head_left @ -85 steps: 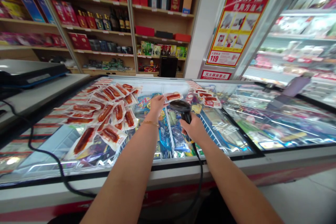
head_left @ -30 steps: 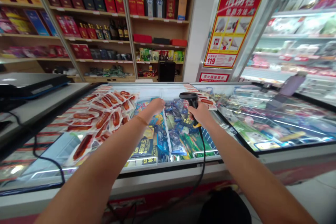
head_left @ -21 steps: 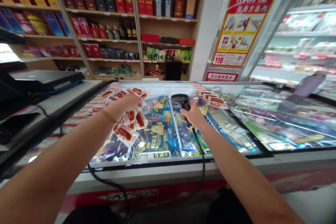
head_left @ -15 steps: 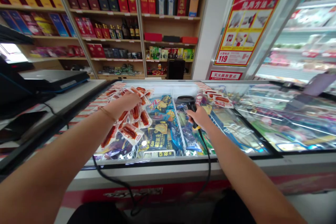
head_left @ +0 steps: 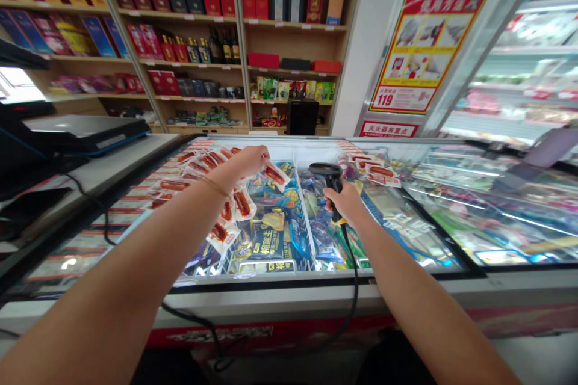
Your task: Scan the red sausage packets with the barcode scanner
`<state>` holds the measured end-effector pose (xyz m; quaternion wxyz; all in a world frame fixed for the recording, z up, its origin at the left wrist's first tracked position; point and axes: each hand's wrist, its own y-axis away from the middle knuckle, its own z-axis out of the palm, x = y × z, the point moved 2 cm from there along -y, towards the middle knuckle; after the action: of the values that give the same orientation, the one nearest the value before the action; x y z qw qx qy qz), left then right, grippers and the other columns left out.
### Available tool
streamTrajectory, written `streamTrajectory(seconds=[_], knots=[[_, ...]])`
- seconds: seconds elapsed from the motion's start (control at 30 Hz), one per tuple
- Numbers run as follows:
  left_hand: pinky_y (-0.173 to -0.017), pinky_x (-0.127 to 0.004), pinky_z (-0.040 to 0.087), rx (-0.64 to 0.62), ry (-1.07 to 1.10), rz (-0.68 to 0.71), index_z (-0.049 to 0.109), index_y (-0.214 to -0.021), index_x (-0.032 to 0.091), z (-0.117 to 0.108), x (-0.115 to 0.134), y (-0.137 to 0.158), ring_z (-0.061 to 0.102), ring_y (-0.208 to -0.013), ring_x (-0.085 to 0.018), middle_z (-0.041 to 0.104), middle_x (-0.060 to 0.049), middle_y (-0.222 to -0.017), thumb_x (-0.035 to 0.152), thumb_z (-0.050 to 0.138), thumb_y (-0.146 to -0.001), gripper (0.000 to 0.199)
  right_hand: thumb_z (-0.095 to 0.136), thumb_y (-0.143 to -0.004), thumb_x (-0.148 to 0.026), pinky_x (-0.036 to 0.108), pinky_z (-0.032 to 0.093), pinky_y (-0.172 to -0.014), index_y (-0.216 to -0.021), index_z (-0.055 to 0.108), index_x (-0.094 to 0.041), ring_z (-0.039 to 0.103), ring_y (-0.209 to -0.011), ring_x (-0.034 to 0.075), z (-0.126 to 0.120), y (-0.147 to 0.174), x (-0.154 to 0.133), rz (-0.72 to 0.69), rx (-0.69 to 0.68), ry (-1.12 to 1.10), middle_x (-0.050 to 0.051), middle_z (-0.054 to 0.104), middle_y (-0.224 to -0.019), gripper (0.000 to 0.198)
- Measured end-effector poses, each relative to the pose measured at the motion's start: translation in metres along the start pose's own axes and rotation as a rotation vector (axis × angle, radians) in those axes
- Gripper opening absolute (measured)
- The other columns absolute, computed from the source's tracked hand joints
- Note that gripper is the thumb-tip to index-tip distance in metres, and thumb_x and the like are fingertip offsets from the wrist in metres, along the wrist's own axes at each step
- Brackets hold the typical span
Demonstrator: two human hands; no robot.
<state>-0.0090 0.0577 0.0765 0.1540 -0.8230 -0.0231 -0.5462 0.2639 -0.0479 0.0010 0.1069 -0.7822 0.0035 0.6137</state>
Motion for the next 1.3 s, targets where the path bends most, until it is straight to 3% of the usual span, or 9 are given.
streamTrajectory(seconds=[0.13,0.23,0.33,0.63,0.87,1.3], knots=[[-0.079,-0.031,0.055,-0.097,0.033,-0.057,0.066,-0.065,0.017,0.055,-0.011,0.021,0.068,-0.076,-0.023,0.064,-0.005,-0.068,0.009,0.070,-0.072,0.011,0.063,-0.074,-0.027,0.024,0.045,-0.042,-0.078,0.046,-0.023,0.056,-0.039,0.014,-0.003,0.002,-0.001,-0.007,0.013,0.035,-0.005,0.057,-0.049,0.018],[-0.069,-0.033,0.057,-0.067,0.118,-0.122,0.068,-0.074,0.016,0.088,-0.028,0.033,0.066,-0.069,-0.021,0.065,-0.006,-0.074,0.011,0.067,-0.074,0.006,0.063,-0.074,-0.027,0.024,0.046,-0.041,-0.081,0.048,-0.024,0.058,-0.041,0.015,-0.002,0.004,-0.003,0.018,-0.006,0.069,-0.005,0.057,-0.047,0.017],[-0.064,-0.032,0.057,-0.004,0.204,-0.170,0.068,-0.082,0.015,0.106,-0.044,0.037,0.066,-0.070,-0.020,0.067,-0.007,-0.079,0.013,0.063,-0.076,0.008,0.064,-0.075,-0.027,0.024,0.045,-0.041,-0.083,0.049,-0.024,0.058,-0.040,0.016,0.000,0.006,-0.006,0.046,-0.011,0.084,-0.006,0.054,-0.044,0.017],[-0.063,-0.033,0.059,0.121,0.358,-0.208,0.066,-0.089,0.013,0.100,-0.051,0.035,0.068,-0.073,-0.020,0.068,-0.007,-0.083,0.015,0.062,-0.076,0.014,0.062,-0.074,-0.023,0.023,0.045,-0.042,-0.082,0.048,-0.023,0.057,-0.038,0.015,0.010,0.019,-0.010,0.009,-0.120,0.156,-0.007,0.053,-0.044,0.016],[-0.066,-0.031,0.059,0.103,0.469,-0.280,0.064,-0.088,0.013,0.104,-0.048,0.038,0.068,-0.070,-0.017,0.066,-0.003,-0.072,0.016,0.060,-0.078,0.011,0.062,-0.075,-0.023,0.022,0.043,-0.041,-0.085,0.049,-0.023,0.057,-0.038,0.015,0.013,0.024,-0.013,-0.033,-0.122,0.230,-0.007,0.054,-0.047,0.017],[-0.067,-0.031,0.059,0.082,0.526,-0.295,0.061,-0.088,0.014,0.106,-0.048,0.039,0.069,-0.071,-0.017,0.067,-0.003,-0.074,0.014,0.059,-0.078,0.011,0.062,-0.075,-0.020,0.022,0.042,-0.041,-0.084,0.048,-0.023,0.055,-0.037,0.014,0.013,0.027,-0.015,-0.011,-0.155,0.218,-0.008,0.052,-0.046,0.016]])
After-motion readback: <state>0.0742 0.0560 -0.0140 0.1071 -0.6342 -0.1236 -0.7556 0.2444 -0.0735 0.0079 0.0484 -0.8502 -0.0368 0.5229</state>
